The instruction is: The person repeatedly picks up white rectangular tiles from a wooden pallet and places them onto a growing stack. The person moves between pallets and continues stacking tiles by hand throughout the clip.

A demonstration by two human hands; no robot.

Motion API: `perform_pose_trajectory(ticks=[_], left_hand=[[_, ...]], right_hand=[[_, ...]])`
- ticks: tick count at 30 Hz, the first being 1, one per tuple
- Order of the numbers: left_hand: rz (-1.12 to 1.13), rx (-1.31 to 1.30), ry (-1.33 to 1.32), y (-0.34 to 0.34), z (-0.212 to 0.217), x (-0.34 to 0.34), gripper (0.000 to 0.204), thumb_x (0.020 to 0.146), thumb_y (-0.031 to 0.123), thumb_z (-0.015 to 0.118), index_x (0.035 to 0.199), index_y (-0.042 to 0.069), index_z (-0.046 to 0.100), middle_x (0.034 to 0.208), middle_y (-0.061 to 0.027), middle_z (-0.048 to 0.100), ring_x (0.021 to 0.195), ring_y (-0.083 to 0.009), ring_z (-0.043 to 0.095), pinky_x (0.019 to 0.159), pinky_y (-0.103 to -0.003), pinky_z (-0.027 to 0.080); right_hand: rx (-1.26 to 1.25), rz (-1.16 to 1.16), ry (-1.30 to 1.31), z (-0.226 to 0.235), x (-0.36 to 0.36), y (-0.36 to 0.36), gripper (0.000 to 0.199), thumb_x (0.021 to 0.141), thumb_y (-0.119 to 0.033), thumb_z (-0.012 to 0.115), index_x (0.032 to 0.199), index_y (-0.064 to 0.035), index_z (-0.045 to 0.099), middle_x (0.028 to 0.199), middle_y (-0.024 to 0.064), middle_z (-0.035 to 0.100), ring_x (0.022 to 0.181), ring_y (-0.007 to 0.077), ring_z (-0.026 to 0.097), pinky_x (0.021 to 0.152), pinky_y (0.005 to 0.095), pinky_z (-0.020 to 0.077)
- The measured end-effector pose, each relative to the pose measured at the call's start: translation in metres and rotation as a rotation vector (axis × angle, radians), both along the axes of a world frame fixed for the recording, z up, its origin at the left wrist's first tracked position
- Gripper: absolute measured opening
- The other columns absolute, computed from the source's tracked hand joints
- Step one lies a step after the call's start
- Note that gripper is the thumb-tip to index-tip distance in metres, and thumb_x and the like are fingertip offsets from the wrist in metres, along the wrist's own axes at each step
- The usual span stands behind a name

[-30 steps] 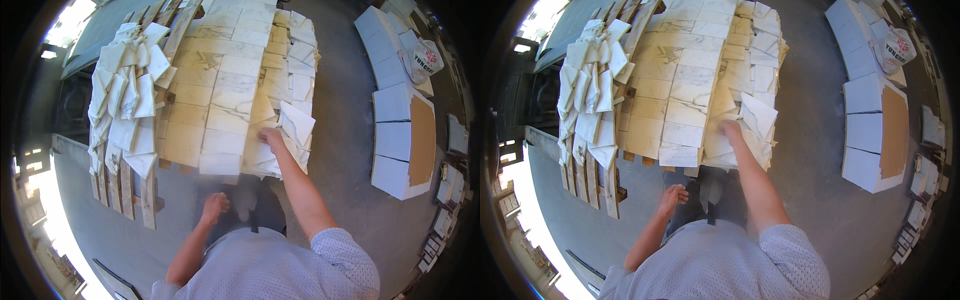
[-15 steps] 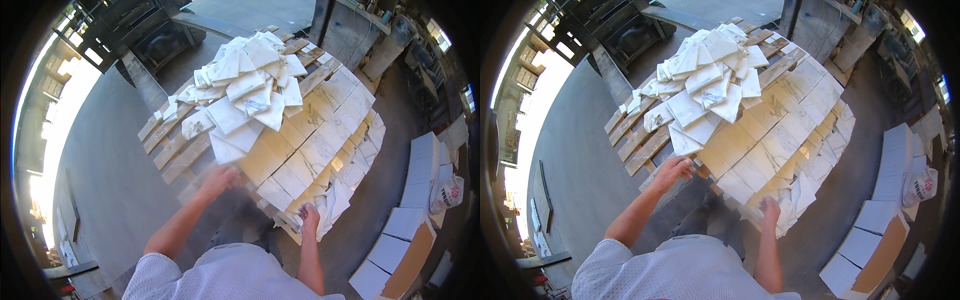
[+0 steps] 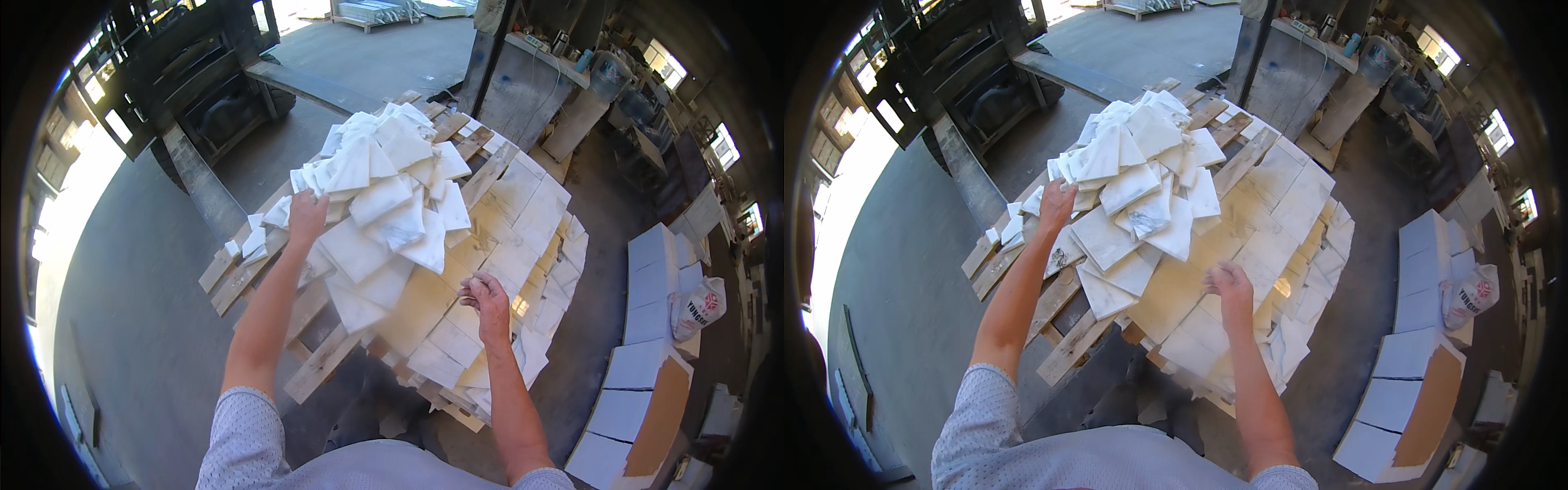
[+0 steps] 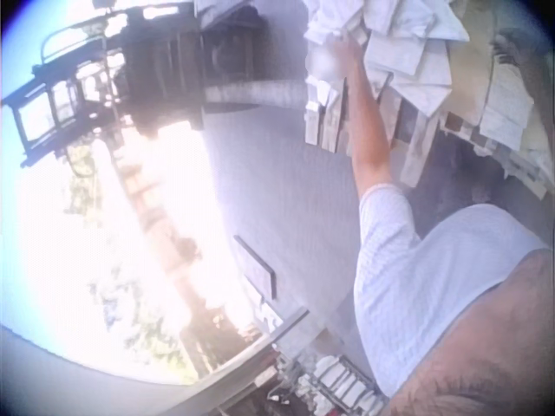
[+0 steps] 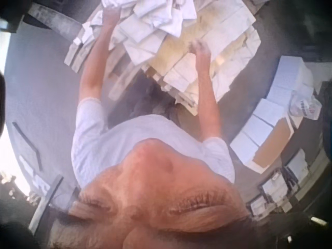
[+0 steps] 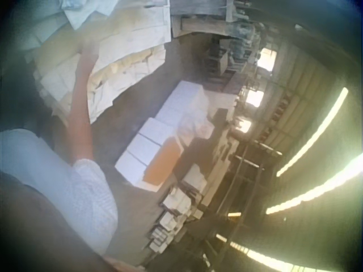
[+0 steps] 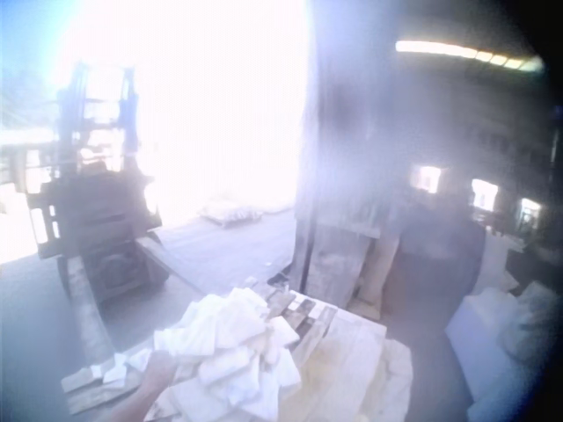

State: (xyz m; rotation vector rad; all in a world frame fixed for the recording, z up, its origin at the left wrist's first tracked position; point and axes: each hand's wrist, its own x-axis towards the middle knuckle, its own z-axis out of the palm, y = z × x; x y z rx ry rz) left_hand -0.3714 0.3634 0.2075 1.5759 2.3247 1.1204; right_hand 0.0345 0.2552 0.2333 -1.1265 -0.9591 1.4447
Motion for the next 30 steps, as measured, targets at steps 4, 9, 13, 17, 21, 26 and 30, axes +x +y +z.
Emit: perform_pose_trajectory(ticks=[4, 9, 13, 17, 21, 26, 30], left_hand=[[-0.009, -0.131, 0.136, 0.058, 0.005, -0.012, 0.076, 0.083, 0.056, 0.06, 0.131, -0.003, 0.053, 0.135, -0.0246, 0.051, 0.129, -0.0354, 0.045, 0.108, -0.044, 0.034], [-0.209, -0.344, 0.047, 0.124, 0.015, -0.022, 0.092, 0.08, 0.068, 0.059, 0.136, -0.004, 0.048, 0.139, -0.0264, 0.048, 0.132, -0.0358, 0.044, 0.111, -0.041, 0.034], [-0.377, -0.562, -0.072, 0.159, 0.025, -0.033, 0.101, 0.075, 0.072, 0.063, 0.136, -0.007, 0.047, 0.141, -0.0257, 0.047, 0.13, -0.0345, 0.047, 0.108, -0.042, 0.036], [-0.465, -0.671, -0.121, 0.158, 0.048, -0.036, 0.104, 0.07, 0.072, 0.067, 0.134, -0.008, 0.048, 0.138, -0.0243, 0.049, 0.125, -0.0346, 0.05, 0.105, -0.043, 0.038], [-0.47, -0.74, -0.234, 0.147, 0.07, -0.038, 0.105, 0.064, 0.071, 0.073, 0.131, -0.007, 0.051, 0.134, -0.0241, 0.052, 0.122, -0.0342, 0.052, 0.105, -0.044, 0.038], [-0.466, -0.696, -0.435, 0.138, 0.056, -0.039, 0.093, 0.063, 0.059, 0.081, 0.126, -0.005, 0.055, 0.122, -0.0216, 0.06, 0.109, -0.031, 0.062, 0.097, -0.042, 0.046], [-0.48, -0.566, -0.557, 0.121, 0.042, -0.041, 0.077, 0.067, 0.054, 0.077, 0.113, -0.006, 0.063, 0.106, -0.017, 0.067, 0.092, -0.027, 0.066, 0.081, -0.038, 0.05]], right_hand=[[0.126, 0.165, -0.262, 0.02, -0.06, 0.089, 0.052, 0.088, -0.029, 0.068, 0.124, 0.0056, 0.053, 0.105, 0.014, 0.067, 0.09, 0.0174, 0.066, 0.076, 0.0284, 0.0526], [0.343, 0.065, -0.856, 0.016, -0.147, 0.178, 0.057, 0.082, -0.036, 0.07, 0.119, 0.0055, 0.057, 0.107, 0.0201, 0.067, 0.097, 0.0308, 0.066, 0.084, 0.0374, 0.0514], [0.31, 0.075, -1.052, 0.006, -0.181, 0.206, 0.057, 0.081, -0.039, 0.069, 0.117, 0.0037, 0.059, 0.112, 0.0232, 0.065, 0.104, 0.0366, 0.061, 0.091, 0.0421, 0.0478], [0.382, -0.007, -1.043, -0.006, -0.19, 0.204, 0.055, 0.081, -0.037, 0.069, 0.117, 0.0028, 0.058, 0.111, 0.0228, 0.064, 0.105, 0.0375, 0.06, 0.092, 0.043, 0.0468], [0.319, -0.05, -0.914, -0.013, -0.184, 0.203, 0.053, 0.08, -0.034, 0.07, 0.118, 0.001, 0.059, 0.113, 0.0212, 0.066, 0.106, 0.0352, 0.061, 0.092, 0.041, 0.048], [0.276, 0.011, -0.774, -0.017, -0.17, 0.21, 0.054, 0.079, -0.034, 0.071, 0.12, -0.001, 0.06, 0.115, 0.0189, 0.067, 0.107, 0.0318, 0.064, 0.093, 0.0376, 0.0488], [0.314, 0.053, -0.799, -0.018, -0.165, 0.208, 0.054, 0.078, -0.034, 0.072, 0.12, -0.0009, 0.06, 0.114, 0.0194, 0.067, 0.108, 0.0322, 0.063, 0.094, 0.0371, 0.0485]])
